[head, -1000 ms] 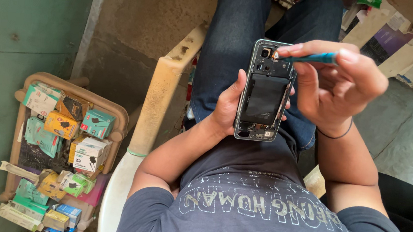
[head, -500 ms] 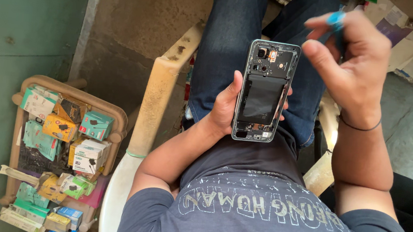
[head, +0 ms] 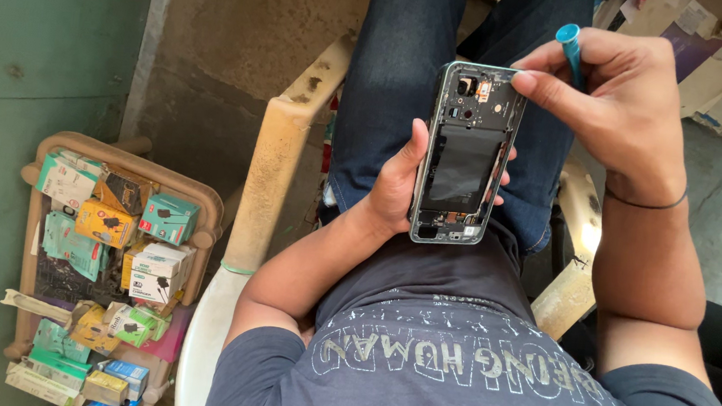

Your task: The person holds a disassembled smartphone and uses a blue screwdriver to remove screws from the back of the device. They then use their fingers to peel off a black adhesive strip from the phone's frame. The person continues to remove additional screws and adhesive pieces from the phone's interior.

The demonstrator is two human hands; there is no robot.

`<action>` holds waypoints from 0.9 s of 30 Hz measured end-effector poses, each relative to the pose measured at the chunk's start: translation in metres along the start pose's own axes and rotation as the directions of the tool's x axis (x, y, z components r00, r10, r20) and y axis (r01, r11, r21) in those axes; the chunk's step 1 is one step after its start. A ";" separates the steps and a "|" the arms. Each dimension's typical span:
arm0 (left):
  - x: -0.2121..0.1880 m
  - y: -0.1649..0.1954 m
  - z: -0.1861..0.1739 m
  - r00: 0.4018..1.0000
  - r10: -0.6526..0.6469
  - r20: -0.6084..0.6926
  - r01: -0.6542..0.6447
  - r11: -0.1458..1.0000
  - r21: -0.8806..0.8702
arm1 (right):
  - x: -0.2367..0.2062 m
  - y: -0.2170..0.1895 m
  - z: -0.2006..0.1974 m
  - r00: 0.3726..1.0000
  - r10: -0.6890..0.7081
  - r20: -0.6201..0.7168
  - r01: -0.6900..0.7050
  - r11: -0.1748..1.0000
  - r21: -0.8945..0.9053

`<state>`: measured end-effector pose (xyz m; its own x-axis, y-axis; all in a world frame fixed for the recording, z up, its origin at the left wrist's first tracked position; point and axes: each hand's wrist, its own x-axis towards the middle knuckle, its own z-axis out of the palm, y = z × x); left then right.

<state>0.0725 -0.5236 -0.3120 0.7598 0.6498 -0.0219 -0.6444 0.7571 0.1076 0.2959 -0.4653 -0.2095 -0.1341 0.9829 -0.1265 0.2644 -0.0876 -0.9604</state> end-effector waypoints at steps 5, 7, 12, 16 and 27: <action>0.001 -0.002 0.001 1.000 0.028 -0.004 -0.028 0.999 0.026 | 0.001 -0.002 0.000 1.000 -0.029 -0.002 0.029 1.000 0.001; 0.002 -0.004 0.001 0.999 0.034 -0.029 -0.032 0.999 0.041 | 0.002 -0.005 0.001 1.000 -0.024 -0.018 0.024 1.000 0.003; 0.004 -0.006 0.003 0.997 0.069 -0.018 -0.068 0.997 0.029 | 0.004 -0.011 0.001 0.999 0.008 -0.051 -0.006 1.000 0.024; 0.005 -0.007 0.006 0.996 0.085 -0.041 -0.083 0.996 0.033 | 0.007 -0.006 -0.002 0.999 0.003 -0.032 -0.001 0.998 0.061; 0.009 -0.010 0.015 0.995 0.074 -0.072 -0.072 0.997 0.035 | 0.011 0.007 -0.011 0.996 0.089 0.014 -0.090 0.971 0.220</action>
<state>0.0870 -0.5268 -0.2983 0.7017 0.7073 -0.0856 -0.6939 0.7057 0.1436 0.3069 -0.4537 -0.2144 -0.1233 0.9689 -0.2147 0.0590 -0.2088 -0.9762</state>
